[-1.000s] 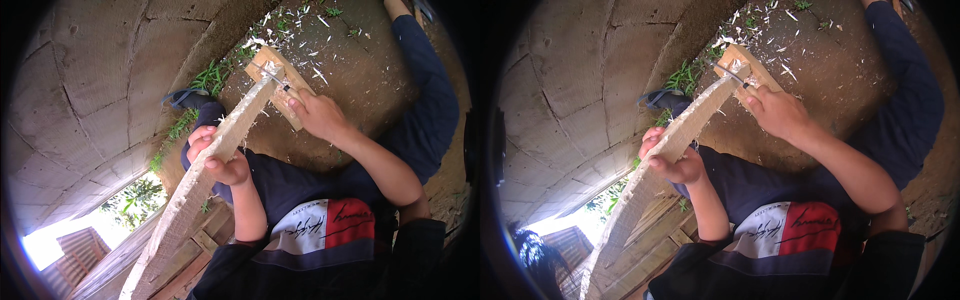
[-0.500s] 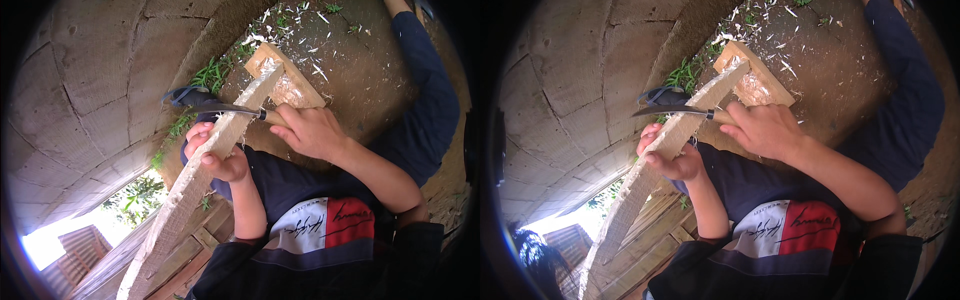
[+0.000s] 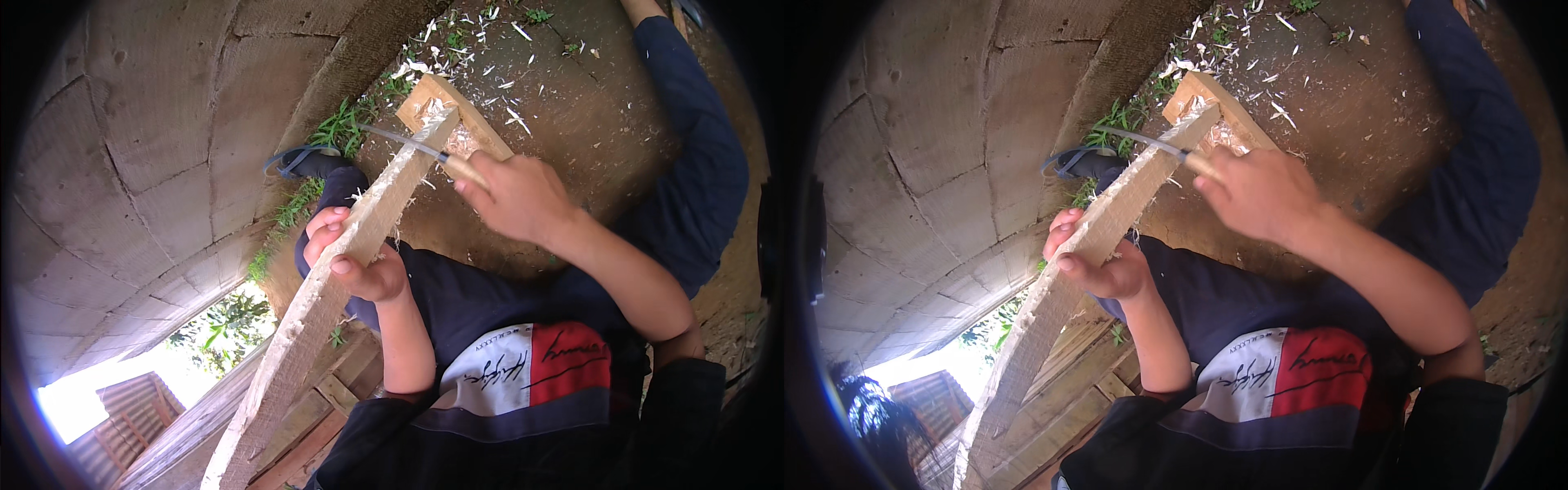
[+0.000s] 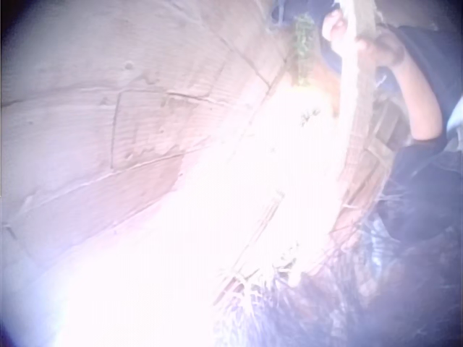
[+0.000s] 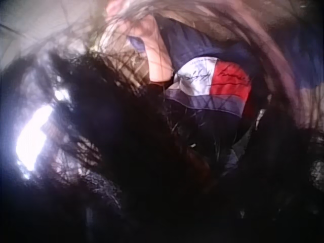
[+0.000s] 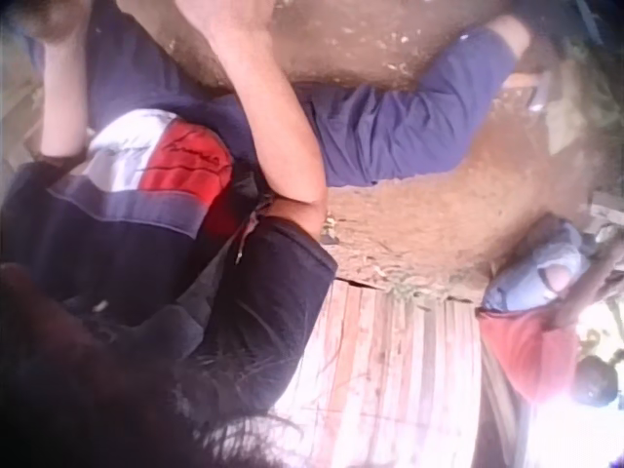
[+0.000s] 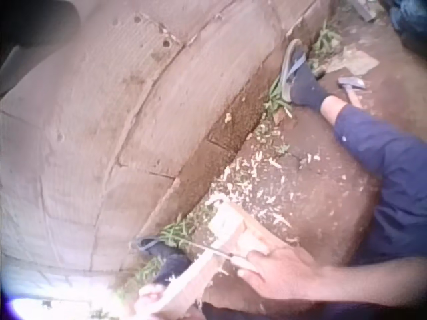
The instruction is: The person sits on the ground and uses a knife to shave and carve a long piece of wood. They hold the wood with one hand and repeatedly scrape the surface with the knife, creating wood shavings that fall onto a wooden block and the ground.
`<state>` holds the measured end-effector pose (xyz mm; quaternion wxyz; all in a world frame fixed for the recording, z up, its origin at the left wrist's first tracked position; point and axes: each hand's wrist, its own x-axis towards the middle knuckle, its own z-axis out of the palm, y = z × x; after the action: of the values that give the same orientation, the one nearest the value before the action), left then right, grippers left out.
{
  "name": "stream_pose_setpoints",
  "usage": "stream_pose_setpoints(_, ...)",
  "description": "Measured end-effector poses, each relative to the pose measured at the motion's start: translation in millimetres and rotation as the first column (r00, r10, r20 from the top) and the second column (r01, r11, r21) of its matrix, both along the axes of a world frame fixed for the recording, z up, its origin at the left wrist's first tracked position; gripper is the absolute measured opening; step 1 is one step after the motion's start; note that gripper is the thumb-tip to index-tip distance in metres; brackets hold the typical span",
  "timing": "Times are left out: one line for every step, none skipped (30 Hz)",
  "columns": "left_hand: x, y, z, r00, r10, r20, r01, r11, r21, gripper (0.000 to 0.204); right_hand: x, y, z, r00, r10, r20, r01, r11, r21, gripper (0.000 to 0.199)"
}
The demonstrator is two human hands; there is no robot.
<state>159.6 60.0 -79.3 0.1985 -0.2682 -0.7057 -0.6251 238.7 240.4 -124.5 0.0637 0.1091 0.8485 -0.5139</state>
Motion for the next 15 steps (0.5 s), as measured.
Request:
stream_pose_setpoints(1.6, -1.8, 0.1, 1.0, 0.003, 0.006, -0.003, 1.0, 0.003, 0.043, 3.4, -1.9, 16.6, 0.998, 0.04, -0.042, -0.043, 0.997, -0.065, 0.032)
stream_pose_setpoints(2.0, -2.6, -1.2, 1.0, 0.012, -0.005, -0.012, 1.0, -0.001, 0.043, 5.1, -5.2, 26.7, 0.994, 0.11, -0.02, -0.111, 0.991, -0.075, 0.033)
stream_pose_setpoints(1.8, -2.6, -3.3, 1.0, 0.021, -0.016, -0.021, 1.0, -0.005, 0.043, 5.2, -8.2, 18.5, 0.998, 0.054, -0.027, -0.055, 0.996, -0.066, 0.033)
stream_pose_setpoints(1.5, -1.5, -2.5, 0.999, 0.018, -0.029, -0.018, 1.0, -0.01, 0.043, 6.3, -11.8, 3.6, 0.999, -0.014, -0.036, 0.012, 0.998, -0.057, 0.033)
stream_pose_setpoints(1.3, 0.7, -1.1, 1.0, 0.015, -0.022, -0.016, 1.0, -0.016, 0.043, 6.2, -12.3, -11.0, 0.995, -0.086, -0.048, 0.084, 0.995, -0.047, 0.033)
stream_pose_setpoints(1.7, 2.3, 0.3, 1.0, 0.012, -0.016, -0.012, 1.0, -0.022, 0.043, 5.8, -9.9, -22.8, 0.993, -0.113, 0.04, 0.113, 0.994, -0.005, 0.034)
stream_pose_setpoints(0.4, 1.4, 0.9, 1.0, 0.019, -0.014, -0.019, 0.999, -0.028, 0.042, 3.5, -9.5, -17.0, 0.996, -0.078, 0.033, 0.078, 0.997, 0.008, 0.033)
stream_pose_setpoints(-0.6, -0.7, 0.2, 0.999, 0.033, -0.022, -0.033, 0.999, -0.022, 0.042, 4.0, -8.6, -5.9, 0.999, -0.038, 0.033, 0.037, 0.999, 0.025, 0.033)
stream_pose_setpoints(-2.5, -3.3, 0.2, 0.998, 0.047, -0.03, -0.047, 0.999, -0.016, 0.041, 4.3, -8.2, 4.6, 0.999, 0.002, 0.033, -0.003, 0.999, 0.041, 0.033)
stream_pose_setpoints(-0.5, -4.5, -0.9, 0.998, 0.057, -0.028, -0.057, 0.998, -0.012, 0.041, 8.2, -8.5, 12.5, 0.996, 0.053, -0.078, -0.053, 0.999, -0.007, 0.032)
stream_pose_setpoints(1.6, -3.1, -2.6, 0.998, 0.061, -0.019, -0.061, 0.998, 0.002, 0.041, 10.1, -9.2, 9.3, 0.994, 0.037, -0.1, -0.038, 0.999, -0.003, 0.032)
stream_pose_setpoints(2.7, -0.3, -4.2, 0.998, 0.066, -0.009, -0.066, 0.998, 0.016, 0.04, 10.9, -11.3, 2.5, 0.992, 0.022, -0.123, -0.022, 1.0, -0.001, 0.032)
stream_pose_setpoints(-0.2, 2.6, -2.2, 0.998, 0.062, -0.013, -0.061, 0.998, 0.027, 0.04, 7.8, -13.7, -4.1, 0.987, -0.002, -0.159, 0.002, 1.0, -0.002, 0.032)
stream_pose_setpoints(-3.5, 1.4, -2.4, 0.997, 0.062, -0.042, -0.062, 0.998, -0.004, 0.038, 1.5, -15.1, -12.6, 0.99, -0.117, -0.084, 0.114, 0.993, -0.039, 0.032)
stream_pose_setpoints(-3.7, 0.6, -0.3, 0.997, 0.055, -0.045, -0.056, 0.998, -0.015, 0.037, 2.9, -15.7, -15.6, 0.993, -0.107, -0.044, 0.106, 0.994, -0.024, 0.032)
